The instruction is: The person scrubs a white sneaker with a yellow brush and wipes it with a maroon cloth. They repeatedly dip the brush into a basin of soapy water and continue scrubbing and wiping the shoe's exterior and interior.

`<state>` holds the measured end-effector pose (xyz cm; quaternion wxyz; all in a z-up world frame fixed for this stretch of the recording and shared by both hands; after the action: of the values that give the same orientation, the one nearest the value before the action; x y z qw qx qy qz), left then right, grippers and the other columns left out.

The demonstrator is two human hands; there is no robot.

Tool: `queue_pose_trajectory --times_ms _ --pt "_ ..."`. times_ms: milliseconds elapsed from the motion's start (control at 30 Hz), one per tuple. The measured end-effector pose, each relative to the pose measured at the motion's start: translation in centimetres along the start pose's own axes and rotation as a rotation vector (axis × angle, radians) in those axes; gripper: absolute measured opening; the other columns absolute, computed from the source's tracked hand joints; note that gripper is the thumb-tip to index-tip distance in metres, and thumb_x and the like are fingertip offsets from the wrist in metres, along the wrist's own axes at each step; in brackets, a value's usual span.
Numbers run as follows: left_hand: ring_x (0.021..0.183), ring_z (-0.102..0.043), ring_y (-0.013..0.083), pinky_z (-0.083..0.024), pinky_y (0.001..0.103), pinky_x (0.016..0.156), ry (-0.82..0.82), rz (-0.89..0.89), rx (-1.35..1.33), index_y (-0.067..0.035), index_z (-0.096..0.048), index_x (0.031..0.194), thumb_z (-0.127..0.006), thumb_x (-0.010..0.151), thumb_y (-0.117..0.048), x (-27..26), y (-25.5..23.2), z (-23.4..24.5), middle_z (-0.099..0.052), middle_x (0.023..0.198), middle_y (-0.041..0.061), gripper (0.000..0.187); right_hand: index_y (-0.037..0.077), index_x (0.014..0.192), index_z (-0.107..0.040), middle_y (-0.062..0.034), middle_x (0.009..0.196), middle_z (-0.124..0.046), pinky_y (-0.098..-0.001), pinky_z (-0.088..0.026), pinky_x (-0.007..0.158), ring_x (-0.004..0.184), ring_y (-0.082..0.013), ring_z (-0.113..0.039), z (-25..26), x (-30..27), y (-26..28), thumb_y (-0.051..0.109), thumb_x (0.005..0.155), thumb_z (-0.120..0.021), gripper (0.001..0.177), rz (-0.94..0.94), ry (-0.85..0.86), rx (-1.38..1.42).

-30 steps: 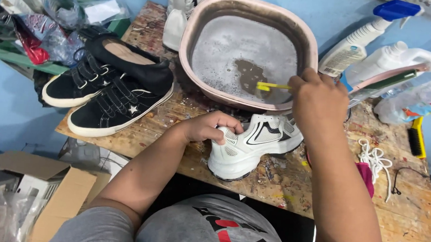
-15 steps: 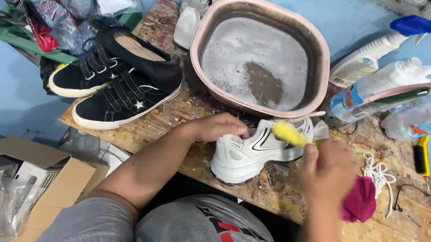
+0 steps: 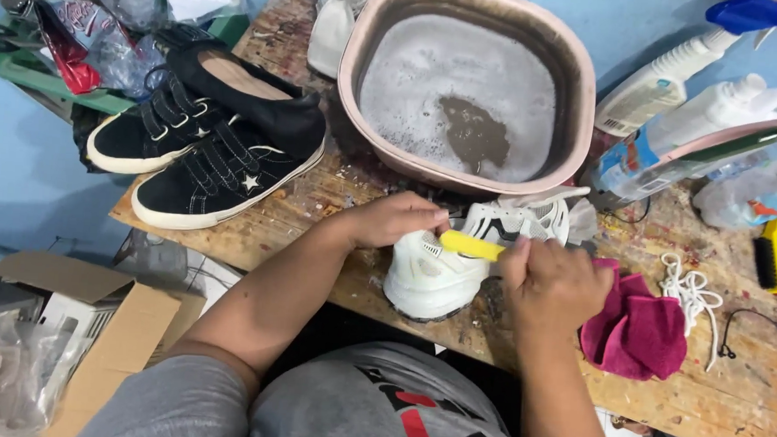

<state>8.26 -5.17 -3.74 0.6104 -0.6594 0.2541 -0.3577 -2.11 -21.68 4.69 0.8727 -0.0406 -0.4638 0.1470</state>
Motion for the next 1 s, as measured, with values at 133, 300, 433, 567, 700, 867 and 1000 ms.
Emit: queue_pose_trajectory --times_ms 133,300,433,567,700,867,1000 --pt "0.078 -0.064 0.0175 -0.053 0.034 0.079 0.028 -0.011 0.030 -0.002 -0.076 0.099 -0.045 0.110 -0.038 0.3 0.3 0.3 -0.072 0.083 0.011 0.049 0.020 0.060 -0.050 -0.0030 0.057 -0.044 -0.0427 -0.036 0.059 0.054 -0.0269 -0.049 2.5 1.4 4.7 0.020 0.086 -0.067 0.031 0.088 0.002 -0.002" --pt "0.079 -0.066 0.0123 -0.054 0.027 0.076 0.006 0.008 -0.002 -0.004 -0.078 0.099 -0.045 0.111 -0.031 -0.6 -1.4 -0.8 -0.073 0.086 0.004 0.045 0.017 0.068 -0.057 -0.0048 0.061 -0.045 -0.0407 -0.036 0.061 0.057 -0.0270 -0.050 2.8 2.8 4.2 0.022 0.091 -0.067 0.026 0.118 -0.008 -0.042" --pt "0.080 -0.063 0.0103 -0.054 0.027 0.077 -0.004 0.001 -0.013 -0.003 -0.078 0.100 -0.046 0.111 -0.032 -0.1 -0.1 -0.1 -0.073 0.085 0.003 0.044 0.017 0.064 -0.061 -0.0039 0.058 -0.052 -0.0414 -0.037 0.061 0.055 -0.0261 -0.053 1.5 0.8 3.2 0.021 0.085 -0.073 0.024 0.120 0.042 0.025" --pt "0.082 -0.064 0.0113 -0.055 0.029 0.077 -0.027 -0.018 0.036 -0.003 -0.077 0.101 -0.049 0.110 -0.031 -0.1 0.2 0.0 -0.074 0.088 0.007 0.041 0.017 0.066 -0.059 -0.0051 0.060 -0.048 -0.0409 -0.039 0.065 0.057 -0.0277 -0.051 2.4 0.6 2.1 0.028 0.099 -0.062 0.035 0.062 0.026 -0.095" --pt "0.085 -0.065 0.0153 -0.055 0.033 0.082 -0.029 -0.018 0.074 0.001 -0.076 0.106 -0.049 0.110 -0.034 -0.4 -0.5 -0.4 -0.075 0.092 0.011 0.044 0.014 0.059 -0.059 -0.0055 0.052 -0.049 -0.0455 -0.038 0.058 0.051 -0.0309 -0.053 2.0 -1.0 2.8 0.027 0.088 -0.068 0.033 0.028 0.109 -0.004" --pt "0.085 -0.069 0.0220 -0.056 0.038 0.083 0.006 -0.006 0.169 0.000 -0.076 0.108 -0.048 0.110 -0.036 -0.2 0.7 0.0 -0.075 0.093 0.016 0.045 0.023 0.069 -0.057 -0.0014 0.063 -0.051 -0.0370 -0.042 0.064 0.060 -0.0240 -0.056 0.7 -2.7 -1.5 0.030 0.104 -0.060 0.036 -0.040 0.036 -0.108" --pt "0.084 -0.071 0.0264 -0.054 0.041 0.087 0.073 0.011 0.162 -0.002 -0.077 0.111 -0.046 0.110 -0.037 -0.2 -0.5 -1.3 -0.075 0.094 0.019 0.046 0.019 0.066 -0.060 -0.0029 0.056 -0.047 -0.0394 -0.043 0.063 0.056 -0.0287 -0.055 -3.6 -8.5 -5.1 0.032 0.103 -0.059 0.038 -0.160 0.057 0.027"
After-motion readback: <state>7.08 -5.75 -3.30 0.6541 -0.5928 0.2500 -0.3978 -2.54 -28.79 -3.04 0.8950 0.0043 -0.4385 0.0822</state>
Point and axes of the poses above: each hand's wrist, its own x-axis towards the middle knuckle, its own z-axis out of the back of the hand, y = z × x, the point moved 9 cm from there along x, towards the middle knuckle
